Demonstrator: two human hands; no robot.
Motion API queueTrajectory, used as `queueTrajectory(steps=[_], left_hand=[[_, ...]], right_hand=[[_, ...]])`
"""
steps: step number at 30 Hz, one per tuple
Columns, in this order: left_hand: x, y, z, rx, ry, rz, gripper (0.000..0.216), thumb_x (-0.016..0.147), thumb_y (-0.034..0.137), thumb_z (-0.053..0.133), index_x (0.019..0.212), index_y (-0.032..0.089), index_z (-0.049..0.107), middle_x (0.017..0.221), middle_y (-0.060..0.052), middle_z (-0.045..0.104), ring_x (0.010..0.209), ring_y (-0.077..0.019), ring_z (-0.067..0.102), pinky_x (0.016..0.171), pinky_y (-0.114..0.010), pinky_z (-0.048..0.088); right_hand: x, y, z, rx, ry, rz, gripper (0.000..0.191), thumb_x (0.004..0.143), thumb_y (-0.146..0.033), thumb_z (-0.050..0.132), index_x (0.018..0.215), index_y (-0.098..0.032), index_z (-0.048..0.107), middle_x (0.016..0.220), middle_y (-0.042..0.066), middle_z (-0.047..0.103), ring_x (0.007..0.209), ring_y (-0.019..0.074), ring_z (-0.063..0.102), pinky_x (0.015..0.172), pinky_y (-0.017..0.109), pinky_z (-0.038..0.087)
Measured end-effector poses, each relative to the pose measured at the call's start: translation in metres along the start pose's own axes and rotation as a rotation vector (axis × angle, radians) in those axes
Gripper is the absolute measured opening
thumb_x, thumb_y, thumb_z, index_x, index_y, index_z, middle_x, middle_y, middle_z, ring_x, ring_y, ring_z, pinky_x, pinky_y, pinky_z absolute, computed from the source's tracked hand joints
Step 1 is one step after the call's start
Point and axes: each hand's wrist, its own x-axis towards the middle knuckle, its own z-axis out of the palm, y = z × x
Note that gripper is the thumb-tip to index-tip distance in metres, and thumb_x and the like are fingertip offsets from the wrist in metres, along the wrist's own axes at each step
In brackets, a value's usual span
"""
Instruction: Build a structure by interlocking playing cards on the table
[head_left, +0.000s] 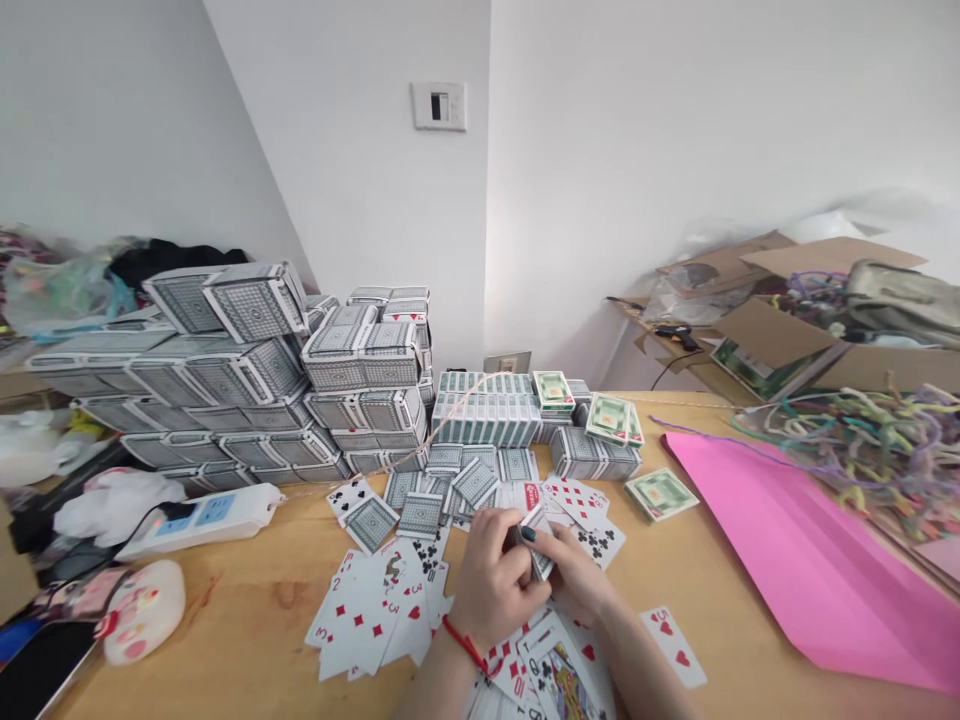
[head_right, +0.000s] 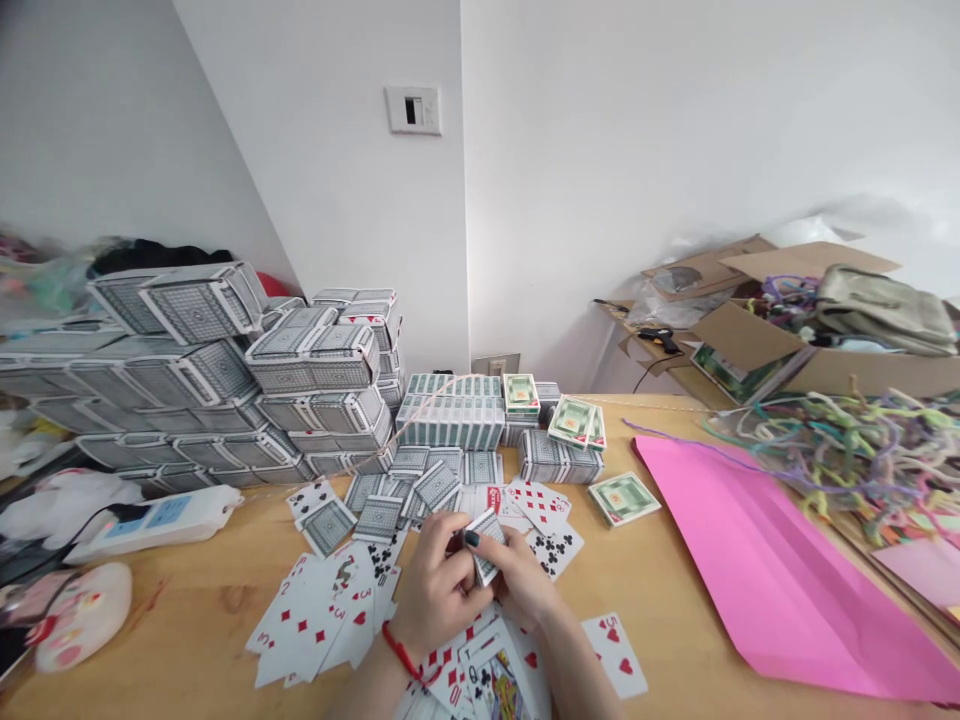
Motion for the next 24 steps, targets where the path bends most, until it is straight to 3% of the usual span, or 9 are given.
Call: queueTrajectory(steps=[12,17,24], left_hand=[[-0.005,-0.005,0.002,0.039,-0.057,-0.011,0.018,0.057,0.007,0.051,0.052,0.019,0.040,0.098,-0.007,0.054,0.084,-0.0201,0.052,0.073,-0.035,0.046],[-0.006,-0.003,0.003,0.104,-0.066,-0.027,0.008,0.064,0.011,0.049,0.067,0.018,0.050,0.104,-0.011,0.054,0.088,-0.0218,0.054,0.075,-0.036,0.048],[-0.007,-0.003,0.003,0.148,-0.092,0.028,0.017,0.073,0.013,0.044,0.085,0.017,0.054,0.114,-0.013,0.054,0.100,-0.0230,0.054,0.083,-0.037,0.048]], right_hand=[[-0.001,-0.003,0.012,-0.027,0.084,-0.044,0.023,0.057,-0.030,0.076,0.064,-0.014,0.062,0.056,-0.002,0.059,0.051,0.0105,0.052,0.050,0.021,0.040],[0.002,-0.001,0.009,-0.047,0.104,0.001,0.027,0.057,-0.034,0.076,0.064,-0.013,0.061,0.055,-0.001,0.058,0.051,0.0108,0.052,0.050,0.021,0.041],[0.004,0.000,-0.004,0.053,-0.034,0.030,0.023,0.059,-0.028,0.077,0.068,-0.012,0.063,0.057,-0.001,0.059,0.054,0.0091,0.052,0.054,0.020,0.041]])
